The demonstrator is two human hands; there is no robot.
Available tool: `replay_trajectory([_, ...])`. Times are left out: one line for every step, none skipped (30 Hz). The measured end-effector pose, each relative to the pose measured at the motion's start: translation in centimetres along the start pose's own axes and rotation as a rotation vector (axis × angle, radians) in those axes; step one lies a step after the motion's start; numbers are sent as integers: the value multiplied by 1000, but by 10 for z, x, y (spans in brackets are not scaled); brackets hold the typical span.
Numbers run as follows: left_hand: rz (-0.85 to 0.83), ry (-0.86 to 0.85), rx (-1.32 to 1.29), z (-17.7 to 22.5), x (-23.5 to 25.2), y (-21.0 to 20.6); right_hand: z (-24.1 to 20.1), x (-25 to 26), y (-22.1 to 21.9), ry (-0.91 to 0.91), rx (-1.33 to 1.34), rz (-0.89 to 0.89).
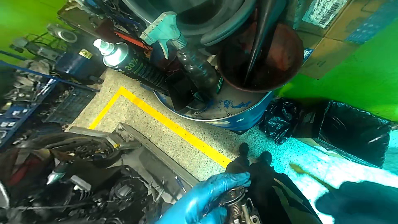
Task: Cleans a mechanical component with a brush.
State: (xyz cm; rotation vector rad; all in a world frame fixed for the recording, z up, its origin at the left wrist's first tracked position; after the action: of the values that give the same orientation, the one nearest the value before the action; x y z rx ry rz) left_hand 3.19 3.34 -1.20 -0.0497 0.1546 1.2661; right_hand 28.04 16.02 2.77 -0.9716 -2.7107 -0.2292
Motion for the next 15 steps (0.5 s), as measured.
replay_trajectory([25, -7, -9, 2, -5, 1, 12, 2, -7, -18, -31, 3])
replay_trajectory([75, -7, -13, 7, -9, 1, 26, 3, -16, -51, -58, -10])
replay_trajectory([134, -13, -11, 12, -13, 0, 39, 1, -27, -95, -84, -56])
replay_trajectory([196, -33, 0, 18, -16, -1, 51, -1, -39, -149, -103, -120])
replay_trajectory([259, -62, 20, 23, -20, -3, 60, -3, -52, -215, -117, -203])
replay_trajectory([317, -96, 37, 27, -23, -5, 66, -5, -65, -276, -132, -291])
replay_trajectory([365, -127, 54, 30, -26, -7, 70, -6, -76, -320, -125, -364])
replay_trajectory([407, -158, 67, 31, -27, -9, 73, -6, -86, -338, -99, -413])
replay_trajectory([440, -187, 74, 31, -28, -12, 74, -7, -92, -322, -56, -429])
replay_trajectory([466, -214, 72, 28, -28, -14, 74, -7, -96, -284, -7, -423])
replay_trajectory([475, -235, 80, 26, -26, -16, 74, -7, -98, -266, 49, -426])
replay_trajectory([471, -243, 105, 25, -24, -17, 73, -5, -100, -268, 84, -425])
replay_trajectory([460, -237, 143, 25, -23, -19, 71, -3, -99, -278, 68, -384])
replay_trajectory([445, -214, 180, 24, -21, -20, 69, -1, -96, -285, 33, -325])
replay_trajectory([427, -174, 211, 23, -19, -20, 67, 1, -91, -306, -3, -276])
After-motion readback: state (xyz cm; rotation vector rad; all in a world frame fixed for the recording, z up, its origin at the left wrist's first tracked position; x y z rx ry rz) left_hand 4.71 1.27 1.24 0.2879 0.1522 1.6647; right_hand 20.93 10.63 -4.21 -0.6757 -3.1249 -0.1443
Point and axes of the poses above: each hand's wrist, its own x-axis towards the middle knuckle, its own y-axis out of the back of the hand, z = x × y, the point moved 6 cm from there along x, towards the middle knuckle, and after that the axes turned 1 degree about z, right-handed, at the moved point
